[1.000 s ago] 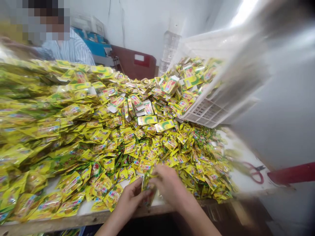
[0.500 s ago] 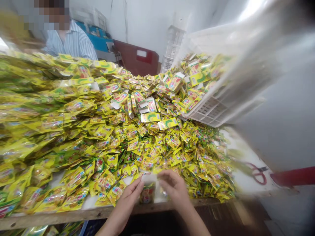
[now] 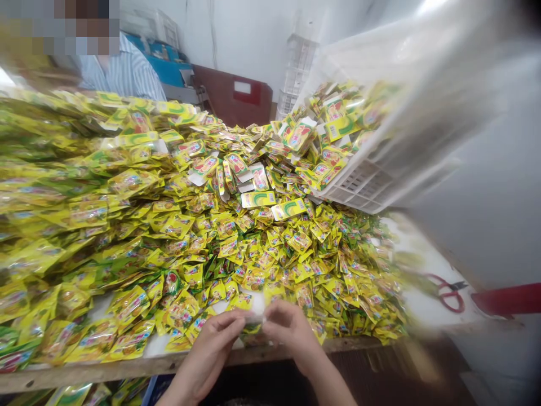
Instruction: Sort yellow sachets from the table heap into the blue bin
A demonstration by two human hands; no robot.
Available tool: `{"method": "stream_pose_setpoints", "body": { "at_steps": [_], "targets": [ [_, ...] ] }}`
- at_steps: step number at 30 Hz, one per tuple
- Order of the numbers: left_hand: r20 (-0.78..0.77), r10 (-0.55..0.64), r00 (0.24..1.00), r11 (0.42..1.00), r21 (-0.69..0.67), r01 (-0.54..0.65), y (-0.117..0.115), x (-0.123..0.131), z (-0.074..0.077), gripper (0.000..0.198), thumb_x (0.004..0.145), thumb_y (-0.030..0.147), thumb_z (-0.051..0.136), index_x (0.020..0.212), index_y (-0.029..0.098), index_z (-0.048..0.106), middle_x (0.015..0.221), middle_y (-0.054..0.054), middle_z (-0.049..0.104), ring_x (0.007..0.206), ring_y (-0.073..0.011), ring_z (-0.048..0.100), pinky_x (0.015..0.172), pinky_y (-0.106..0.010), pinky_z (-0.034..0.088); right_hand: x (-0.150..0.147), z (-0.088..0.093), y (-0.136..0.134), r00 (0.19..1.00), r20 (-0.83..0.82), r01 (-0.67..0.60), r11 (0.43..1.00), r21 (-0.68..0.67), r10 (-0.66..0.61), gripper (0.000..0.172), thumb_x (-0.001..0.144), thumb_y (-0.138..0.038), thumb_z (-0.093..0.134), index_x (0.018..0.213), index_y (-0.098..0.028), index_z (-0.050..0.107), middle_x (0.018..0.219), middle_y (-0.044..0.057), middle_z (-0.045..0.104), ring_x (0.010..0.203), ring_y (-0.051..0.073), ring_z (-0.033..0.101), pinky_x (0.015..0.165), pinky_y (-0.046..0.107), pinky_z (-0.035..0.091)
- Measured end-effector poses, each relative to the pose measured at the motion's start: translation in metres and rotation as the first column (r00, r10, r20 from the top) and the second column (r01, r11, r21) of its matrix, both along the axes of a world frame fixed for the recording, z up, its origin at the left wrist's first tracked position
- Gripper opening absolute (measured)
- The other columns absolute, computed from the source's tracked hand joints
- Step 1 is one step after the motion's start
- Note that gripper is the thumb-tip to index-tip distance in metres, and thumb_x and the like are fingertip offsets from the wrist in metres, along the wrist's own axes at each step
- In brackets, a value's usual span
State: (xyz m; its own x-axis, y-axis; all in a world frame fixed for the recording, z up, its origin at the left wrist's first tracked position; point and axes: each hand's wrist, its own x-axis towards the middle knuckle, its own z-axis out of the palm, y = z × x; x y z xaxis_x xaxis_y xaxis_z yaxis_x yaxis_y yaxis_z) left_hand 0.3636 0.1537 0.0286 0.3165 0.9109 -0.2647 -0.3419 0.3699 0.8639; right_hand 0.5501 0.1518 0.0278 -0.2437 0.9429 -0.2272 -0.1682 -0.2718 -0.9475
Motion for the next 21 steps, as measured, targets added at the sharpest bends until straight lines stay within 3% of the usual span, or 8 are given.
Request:
{"method": "stream_pose_setpoints", "body": {
  "at_steps": [2, 4, 6, 9, 11, 14, 17, 21],
  "targets": [
    [-0.083, -0.048, 0.995, 0.999, 0.003, 0.049, 0.004, 0.011, 0.007, 0.023, 0.074, 0.032, 0.075, 0.092, 0.016, 0.077, 0.089, -0.008, 0.075, 0.089, -0.0248, 0.065, 0.083, -0.033, 0.046, -0.002, 0.001, 0.003, 0.999, 0.003, 0.037, 0.999, -0.029, -0.037, 0.020, 0.066, -0.026, 0.076, 0.074, -0.016, 0.060, 0.057, -0.006, 0.050, 0.047, 0.006, 0.039, 0.043, 0.017, 0.029],
    [-0.077, -0.131, 0.988, 0.991, -0.010, 0.130, 0.011, 0.024, 0.012, 0.029, 0.070, 0.030, 0.079, 0.095, 0.016, 0.076, 0.083, -0.006, 0.074, 0.080, -0.0218, 0.065, 0.075, -0.030, 0.047, -0.003, 0.001, 0.009, 0.993, 0.008, 0.117, 0.989, -0.086, -0.117, 0.015, 0.063, -0.019, 0.070, 0.068, -0.017, 0.056, 0.052, -0.008, 0.044, 0.044, 0.005, 0.032, 0.041, 0.017, 0.022],
    [-0.005, -0.129, 0.992, 0.992, -0.007, 0.129, 0.016, 0.034, 0.012, 0.033, 0.072, 0.031, 0.078, 0.102, 0.017, 0.073, 0.093, -0.007, 0.074, 0.088, -0.0218, 0.065, 0.080, -0.030, 0.048, -0.003, 0.000, 0.017, 0.976, 0.033, 0.220, 0.966, -0.135, -0.217, 0.010, 0.062, -0.017, 0.065, 0.066, -0.017, 0.057, 0.049, -0.009, 0.041, 0.041, 0.005, 0.027, 0.039, 0.018, 0.017],
    [0.104, 0.008, 0.994, 1.000, -0.023, -0.006, 0.021, 0.036, 0.001, 0.030, 0.082, 0.033, 0.069, 0.108, 0.018, 0.070, 0.111, -0.008, 0.070, 0.108, -0.0221, 0.060, 0.098, -0.032, 0.042, -0.001, -0.002, 0.024, 0.947, 0.071, 0.320, 0.942, -0.095, -0.315, 0.009, 0.064, -0.020, 0.066, 0.072, -0.016, 0.068, 0.051, -0.006, 0.047, 0.040, 0.006, 0.030, 0.038, 0.019, 0.020],
    [0.122, 0.070, 0.990, 0.995, -0.077, -0.061, 0.023, 0.031, -0.008, 0.028, 0.083, 0.031, 0.068, 0.107, 0.018, 0.069, 0.110, -0.008, 0.070, 0.108, -0.0212, 0.060, 0.099, -0.033, 0.042, 0.001, -0.002, 0.025, 0.949, 0.079, 0.305, 0.952, 0.012, -0.305, 0.015, 0.069, -0.024, 0.069, 0.081, -0.017, 0.074, 0.063, -0.002, 0.057, 0.044, 0.007, 0.038, 0.040, 0.020, 0.028],
    [0.024, 0.095, 0.995, 0.992, -0.088, -0.092, 0.024, 0.023, -0.013, 0.020, 0.081, 0.026, 0.070, 0.099, 0.017, 0.071, 0.101, -0.006, 0.071, 0.097, -0.0193, 0.062, 0.090, -0.029, 0.046, 0.004, -0.002, 0.022, 0.967, 0.107, 0.214, 0.966, 0.142, -0.230, 0.022, 0.078, -0.035, 0.070, 0.092, -0.020, 0.077, 0.088, 0.004, 0.066, 0.057, 0.010, 0.052, 0.047, 0.021, 0.040],
    [-0.161, 0.086, 0.983, 0.996, 0.023, -0.083, 0.026, 0.018, -0.011, 0.019, 0.081, 0.027, 0.069, 0.097, 0.018, 0.072, 0.098, -0.005, 0.072, 0.094, -0.0189, 0.063, 0.085, -0.027, 0.047, 0.005, -0.003, 0.023, 0.968, 0.120, 0.205, 0.971, 0.122, -0.219, 0.026, 0.078, -0.042, 0.071, 0.088, -0.019, 0.078, 0.084, 0.006, 0.068, 0.060, 0.012, 0.058, 0.049, 0.022, 0.044],
    [-0.306, 0.091, 0.948, 0.985, 0.166, -0.041, 0.025, 0.017, -0.013, 0.028, 0.080, 0.035, 0.069, 0.105, 0.021, 0.072, 0.112, -0.006, 0.072, 0.107, -0.0231, 0.062, 0.095, -0.031, 0.046, 0.008, -0.009, 0.029, 0.979, 0.043, 0.197, 0.980, 0.025, -0.198, 0.031, 0.067, -0.041, 0.081, 0.084, -0.016, 0.074, 0.071, 0.003, 0.068, 0.058, 0.015, 0.062, 0.052, 0.025, 0.049]
  ]
}}
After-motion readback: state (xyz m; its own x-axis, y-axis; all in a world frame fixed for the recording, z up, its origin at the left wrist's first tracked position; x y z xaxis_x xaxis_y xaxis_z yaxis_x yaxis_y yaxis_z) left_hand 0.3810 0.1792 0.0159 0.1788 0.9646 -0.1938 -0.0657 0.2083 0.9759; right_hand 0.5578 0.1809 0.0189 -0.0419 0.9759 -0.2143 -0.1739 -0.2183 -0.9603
